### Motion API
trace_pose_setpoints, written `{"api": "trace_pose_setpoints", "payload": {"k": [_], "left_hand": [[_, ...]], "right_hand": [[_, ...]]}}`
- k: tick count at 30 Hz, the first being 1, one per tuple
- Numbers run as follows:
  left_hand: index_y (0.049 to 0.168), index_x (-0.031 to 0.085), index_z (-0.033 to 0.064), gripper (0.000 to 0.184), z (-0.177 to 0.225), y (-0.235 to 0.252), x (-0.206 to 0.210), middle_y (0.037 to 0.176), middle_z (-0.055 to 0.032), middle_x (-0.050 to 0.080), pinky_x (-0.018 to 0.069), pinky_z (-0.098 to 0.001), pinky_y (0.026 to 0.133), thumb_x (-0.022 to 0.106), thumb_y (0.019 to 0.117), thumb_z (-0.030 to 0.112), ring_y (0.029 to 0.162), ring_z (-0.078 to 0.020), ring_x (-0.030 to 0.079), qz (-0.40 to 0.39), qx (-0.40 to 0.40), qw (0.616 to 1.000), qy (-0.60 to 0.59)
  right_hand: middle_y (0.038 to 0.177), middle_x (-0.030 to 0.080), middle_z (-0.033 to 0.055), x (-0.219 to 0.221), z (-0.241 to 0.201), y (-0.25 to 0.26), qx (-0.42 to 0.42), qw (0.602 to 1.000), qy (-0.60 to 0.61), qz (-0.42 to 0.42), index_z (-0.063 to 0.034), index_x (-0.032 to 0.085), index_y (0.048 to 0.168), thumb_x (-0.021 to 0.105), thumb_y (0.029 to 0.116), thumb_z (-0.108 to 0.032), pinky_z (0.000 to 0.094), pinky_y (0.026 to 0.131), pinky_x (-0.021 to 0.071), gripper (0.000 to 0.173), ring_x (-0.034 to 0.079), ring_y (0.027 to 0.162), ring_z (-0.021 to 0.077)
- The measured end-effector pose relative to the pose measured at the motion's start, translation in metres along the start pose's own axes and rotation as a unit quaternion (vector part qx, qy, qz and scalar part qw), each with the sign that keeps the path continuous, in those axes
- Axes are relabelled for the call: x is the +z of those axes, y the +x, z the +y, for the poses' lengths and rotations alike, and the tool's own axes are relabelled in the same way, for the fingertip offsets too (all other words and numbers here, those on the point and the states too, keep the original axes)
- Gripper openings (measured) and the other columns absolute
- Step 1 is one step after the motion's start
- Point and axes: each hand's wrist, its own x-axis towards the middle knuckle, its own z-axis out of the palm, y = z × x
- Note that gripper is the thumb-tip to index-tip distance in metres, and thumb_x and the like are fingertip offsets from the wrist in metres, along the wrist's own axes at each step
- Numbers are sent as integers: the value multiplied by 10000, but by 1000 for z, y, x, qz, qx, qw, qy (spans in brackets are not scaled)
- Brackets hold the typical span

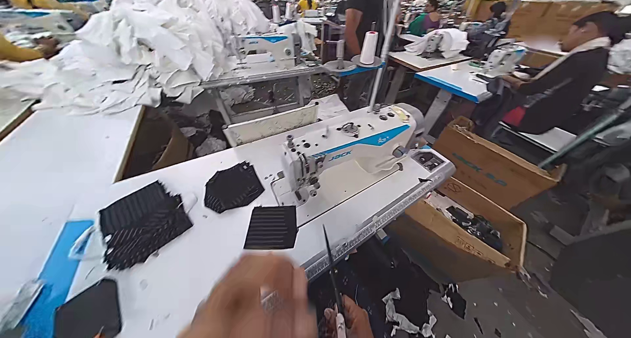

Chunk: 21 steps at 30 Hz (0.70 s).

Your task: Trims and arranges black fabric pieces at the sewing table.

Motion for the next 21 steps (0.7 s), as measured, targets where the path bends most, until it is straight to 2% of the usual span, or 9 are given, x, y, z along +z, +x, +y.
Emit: {"api": "trace_pose_setpoints", "payload": {"k": [1, 3, 4, 5, 7, 9, 12, 17, 21], "left_hand": [[1086, 732, 285, 202, -35, -5, -13, 1123, 169, 707, 538, -178, 924, 533, 1066, 315, 1075, 31, 647, 18, -22, 995, 91], [1071, 766, 81, 284, -110, -26, -40, 1091, -40, 739, 586, -269, 872, 491, 1003, 65, 1017, -103, 695, 31, -103, 969, 224], [1105, 753, 17, 311, -143, -41, -52, 1133, -127, 733, 580, -350, 907, 470, 978, -4, 1054, -197, 703, 7, -167, 948, 271], [1160, 733, -17, 333, -172, -58, -63, 1226, -188, 708, 537, -441, 995, 456, 974, -38, 1155, -291, 679, -31, -223, 926, 303], [1290, 683, -14, 356, -211, -88, -77, 1408, -211, 613, 384, -544, 1165, 472, 1003, -4, 1358, -376, 547, -131, -300, 880, 346], [1349, 663, 41, 349, -222, -110, -73, 1473, -178, 569, 330, -584, 1180, 522, 1038, 115, 1414, -385, 484, -196, -346, 838, 375], [1246, 742, 89, 299, -209, -126, -55, 1340, -162, 661, 442, -612, 1004, 598, 1021, 224, 1235, -419, 596, -169, -337, 833, 404], [1170, 779, 110, 261, -195, -155, -33, 1226, -186, 699, 479, -621, 837, 587, 994, 129, 1043, -449, 653, -73, -290, 858, 418], [1172, 780, 135, 257, -193, -164, -33, 1227, -164, 702, 468, -616, 830, 592, 996, 133, 1014, -426, 662, -60, -271, 854, 440]], "right_hand": [[664, 622, 25, -2, -2, -1, 10, 1000, 9, 1, 22, 641, 909, 701, 946, -258, 302, 609, 523, 289, 599, 596, 76], [630, 586, -28, -3, -6, -2, 22, 999, 27, 9, -25, 629, 860, 698, 943, -231, 254, 566, 502, 233, 563, 554, 32], [607, 574, -45, -3, -8, -2, 35, 998, 45, 8, -45, 620, 843, 688, 949, -220, 237, 538, 495, 216, 552, 526, 21], [588, 567, -50, -3, -10, -2, 51, 996, 67, 2, -59, 610, 837, 670, 962, -216, 232, 513, 485, 211, 543, 502, 24], [548, 551, -46, -1, -17, 3, 86, 988, 131, -14, -68, 587, 829, 633, 998, -195, 213, 456, 464, 216, 523, 448, 34], [526, 544, -41, 1, -28, 6, 120, 974, 188, -35, -78, 563, 807, 577, 1035, -158, 194, 419, 453, 242, 517, 419, 34], [545, 544, -48, 2, -40, 11, 142, 954, 236, -118, -99, 570, 778, 493, 1066, -197, 166, 407, 426, 313, 499, 423, 16], [588, 522, -89, 11, -48, 14, 234, 843, 369, -313, -146, 585, 878, 407, 1097, -398, 120, 420, 407, 378, 478, 438, -26], [592, 494, -102, 4, -46, 18, 254, 834, 388, -297, -152, 571, 902, 426, 1090, -412, 105, 412, 393, 353, 452, 428, -40]]}}
